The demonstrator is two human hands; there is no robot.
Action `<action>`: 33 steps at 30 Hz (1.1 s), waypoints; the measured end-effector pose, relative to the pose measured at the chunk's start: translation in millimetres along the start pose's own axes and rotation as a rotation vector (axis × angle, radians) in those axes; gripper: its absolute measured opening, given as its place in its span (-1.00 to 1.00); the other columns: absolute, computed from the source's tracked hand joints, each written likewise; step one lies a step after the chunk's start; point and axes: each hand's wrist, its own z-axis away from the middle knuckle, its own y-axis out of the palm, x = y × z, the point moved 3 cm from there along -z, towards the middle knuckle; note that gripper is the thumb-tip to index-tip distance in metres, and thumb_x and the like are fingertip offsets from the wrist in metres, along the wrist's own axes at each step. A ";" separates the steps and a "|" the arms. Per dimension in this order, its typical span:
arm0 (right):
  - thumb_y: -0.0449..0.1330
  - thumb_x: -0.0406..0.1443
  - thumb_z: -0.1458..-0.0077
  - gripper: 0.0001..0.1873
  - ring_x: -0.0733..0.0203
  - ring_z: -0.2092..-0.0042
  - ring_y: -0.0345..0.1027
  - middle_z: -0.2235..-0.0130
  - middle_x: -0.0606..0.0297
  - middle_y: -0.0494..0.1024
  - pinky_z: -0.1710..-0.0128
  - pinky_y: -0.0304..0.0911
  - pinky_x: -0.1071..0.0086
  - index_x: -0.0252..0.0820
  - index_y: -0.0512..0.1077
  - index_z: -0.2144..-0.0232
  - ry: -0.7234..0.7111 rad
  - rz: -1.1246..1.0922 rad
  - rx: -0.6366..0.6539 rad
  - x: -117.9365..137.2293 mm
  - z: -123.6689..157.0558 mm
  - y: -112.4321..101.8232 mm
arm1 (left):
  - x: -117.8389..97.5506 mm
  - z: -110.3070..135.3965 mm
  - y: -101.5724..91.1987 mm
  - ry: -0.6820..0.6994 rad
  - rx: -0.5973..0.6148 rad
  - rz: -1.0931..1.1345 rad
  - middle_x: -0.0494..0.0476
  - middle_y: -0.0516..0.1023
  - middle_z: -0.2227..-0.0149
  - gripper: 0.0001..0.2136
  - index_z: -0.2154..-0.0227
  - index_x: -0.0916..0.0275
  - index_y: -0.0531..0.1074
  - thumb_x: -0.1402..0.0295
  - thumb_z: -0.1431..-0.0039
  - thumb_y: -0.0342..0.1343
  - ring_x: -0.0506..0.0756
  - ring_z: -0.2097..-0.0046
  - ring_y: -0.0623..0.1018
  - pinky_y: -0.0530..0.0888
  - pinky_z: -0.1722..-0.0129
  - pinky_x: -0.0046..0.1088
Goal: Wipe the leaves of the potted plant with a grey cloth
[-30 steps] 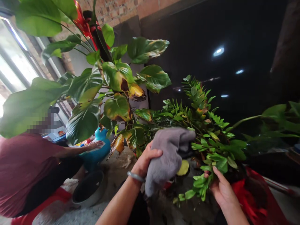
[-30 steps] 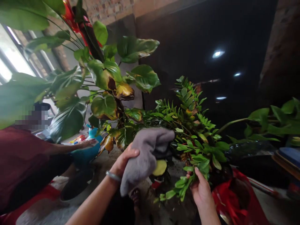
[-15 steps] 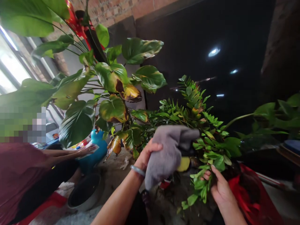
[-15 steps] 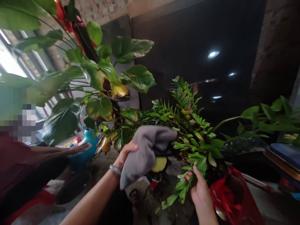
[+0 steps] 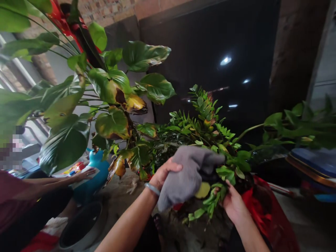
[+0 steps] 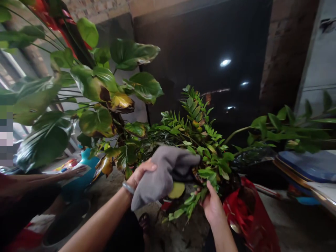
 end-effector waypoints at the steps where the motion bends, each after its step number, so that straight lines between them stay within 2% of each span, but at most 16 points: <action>1: 0.37 -0.18 0.34 -0.64 0.11 0.50 0.41 0.60 0.40 0.47 0.59 0.29 0.31 -0.14 0.39 0.43 0.013 0.017 0.022 -0.5 0.7 0.9 | -10.6 -10.5 6.8 0.060 -0.039 0.025 0.14 0.62 0.34 -0.56 0.19 0.33 0.49 0.41 0.28 0.26 0.17 0.28 0.57 0.46 0.26 -0.37; 2: 0.37 -0.16 0.33 -0.64 0.08 0.48 0.43 0.61 0.39 0.46 0.61 0.27 0.33 -0.15 0.39 0.43 0.023 0.033 0.045 -1.0 1.2 2.0 | -15.5 -23.3 12.7 0.093 -0.085 0.045 0.12 0.61 0.37 -0.58 0.21 0.32 0.49 0.40 0.27 0.27 0.16 0.30 0.57 0.46 0.27 -0.37; 4: 0.36 -0.13 0.32 -0.65 0.07 0.48 0.43 0.63 0.38 0.45 0.66 0.22 0.37 -0.15 0.40 0.44 0.037 0.055 0.071 -2.6 1.5 3.5 | -7.4 -49.5 21.4 0.066 -0.155 0.052 0.09 0.59 0.43 -0.61 0.28 0.30 0.49 0.40 0.32 0.29 0.13 0.37 0.55 0.46 0.29 -0.36; 7: 0.37 -0.15 0.34 -0.69 0.15 0.56 0.38 0.61 0.38 0.49 0.70 0.16 0.41 -0.13 0.40 0.51 0.026 0.061 0.052 -4.6 0.1 2.6 | 32.4 -65.7 21.4 -0.116 -0.138 -0.062 0.11 0.58 0.44 -0.62 0.33 0.32 0.50 0.42 0.37 0.30 0.10 0.42 0.53 0.45 0.32 -0.38; 10: 0.36 -0.17 0.36 -0.73 0.19 0.58 0.35 0.61 0.40 0.50 0.67 0.19 0.39 -0.11 0.38 0.59 0.014 0.049 0.023 -5.3 -1.1 -0.3 | 58.7 -40.8 3.6 -0.294 -0.052 -0.247 0.09 0.59 0.45 -0.62 0.35 0.32 0.53 0.46 0.41 0.29 0.08 0.43 0.52 0.44 0.37 -0.42; 12: 0.37 -0.17 0.38 -0.72 0.15 0.54 0.39 0.58 0.37 0.53 0.63 0.23 0.37 -0.13 0.40 0.57 0.012 0.050 0.021 -4.4 -0.7 -1.8 | 52.2 -16.9 -7.5 -0.362 0.019 -0.329 0.07 0.59 0.44 -0.58 0.32 0.30 0.54 0.49 0.43 0.28 0.09 0.42 0.52 0.44 0.40 -0.43; 14: 0.38 -0.16 0.40 -0.68 0.13 0.50 0.42 0.53 0.34 0.56 0.63 0.23 0.36 -0.15 0.44 0.52 0.004 0.061 0.027 -2.3 0.8 -2.1 | 30.3 -4.8 -7.6 -0.334 0.060 -0.329 0.05 0.59 0.43 -0.52 0.25 0.28 0.53 0.50 0.43 0.28 0.09 0.42 0.53 0.44 0.39 -0.43; 16: 0.40 -0.16 0.43 -0.65 0.13 0.52 0.41 0.53 0.35 0.55 0.64 0.21 0.38 -0.15 0.45 0.50 -0.008 0.080 0.030 -0.4 2.8 -1.3 | 6.6 -12.4 7.4 -0.202 0.072 -0.251 0.06 0.58 0.41 -0.51 0.23 0.28 0.51 0.46 0.40 0.31 0.08 0.42 0.53 0.45 0.37 -0.43; 18: 0.41 -0.17 0.48 -0.63 0.13 0.52 0.40 0.57 0.37 0.53 0.64 0.22 0.38 -0.15 0.44 0.52 -0.018 0.096 0.028 0.1 4.4 0.5 | -5.2 -36.5 33.4 -0.037 0.070 -0.147 0.09 0.58 0.39 -0.55 0.26 0.29 0.50 0.38 0.37 0.33 0.07 0.40 0.52 0.44 0.33 -0.42; 21: 0.41 -0.18 0.60 -0.61 0.10 0.48 0.41 0.62 0.40 0.50 0.59 0.26 0.35 -0.10 0.40 0.58 -0.048 0.107 0.011 -1.9 4.9 2.4 | 13.5 -79.8 72.3 -0.007 0.120 -0.122 0.12 0.57 0.34 -0.50 0.25 0.31 0.49 0.34 0.42 0.35 0.12 0.33 0.52 0.43 0.25 -0.34; 23: 0.41 -0.18 0.63 -0.60 0.10 0.45 0.41 0.62 0.44 0.49 0.56 0.28 0.33 -0.06 0.37 0.60 -0.070 0.101 -0.002 -4.0 4.4 1.8 | 38.0 -95.5 78.1 -0.067 0.050 -0.264 0.10 0.56 0.37 -0.52 0.30 0.30 0.50 0.40 0.47 0.36 0.13 0.31 0.51 0.42 0.25 -0.34; 26: 0.40 -0.20 0.61 -0.61 0.11 0.44 0.40 0.63 0.46 0.47 0.55 0.27 0.34 -0.05 0.37 0.58 -0.087 0.086 -0.015 -5.5 4.3 -2.0 | 62.4 -83.7 50.7 -0.179 -0.025 -0.405 0.08 0.56 0.42 -0.65 0.40 0.29 0.51 0.43 0.42 0.32 0.11 0.36 0.50 0.42 0.30 -0.39; 28: 0.41 -0.20 0.55 -0.62 0.10 0.43 0.41 0.63 0.43 0.46 0.57 0.24 0.36 -0.08 0.40 0.55 -0.078 0.086 -0.013 -4.4 4.9 -4.1 | 60.2 -60.7 20.0 -0.235 -0.017 -0.362 0.09 0.58 0.39 -0.68 0.37 0.29 0.52 0.39 0.33 0.28 0.09 0.37 0.51 0.42 0.31 -0.41; 29: 0.42 -0.20 0.52 -0.63 0.10 0.44 0.41 0.63 0.41 0.47 0.59 0.21 0.38 -0.10 0.42 0.53 -0.068 0.089 -0.007 -3.3 5.2 -4.5 | 54.0 -48.7 3.9 -0.273 -0.056 -0.374 0.08 0.58 0.41 -0.69 0.38 0.29 0.52 0.40 0.34 0.27 0.10 0.38 0.51 0.42 0.32 -0.41; 31: 0.42 -0.17 0.46 -0.62 0.12 0.47 0.41 0.59 0.36 0.50 0.64 0.15 0.40 -0.15 0.44 0.50 -0.046 0.096 0.008 -0.7 5.6 -3.3 | 30.4 -31.5 -20.6 -0.184 -0.206 -0.449 0.05 0.57 0.43 -0.68 0.37 0.29 0.50 0.40 0.33 0.27 0.10 0.39 0.51 0.41 0.37 -0.45; 33: 0.43 -0.15 0.46 -0.61 0.15 0.53 0.38 0.59 0.35 0.50 0.67 0.11 0.41 -0.18 0.44 0.52 -0.035 0.097 0.014 1.4 5.5 -0.2 | 5.5 -26.2 -26.1 -0.049 -0.315 -0.462 0.04 0.56 0.43 -0.61 0.30 0.29 0.47 0.37 0.34 0.29 0.09 0.40 0.49 0.40 0.40 -0.47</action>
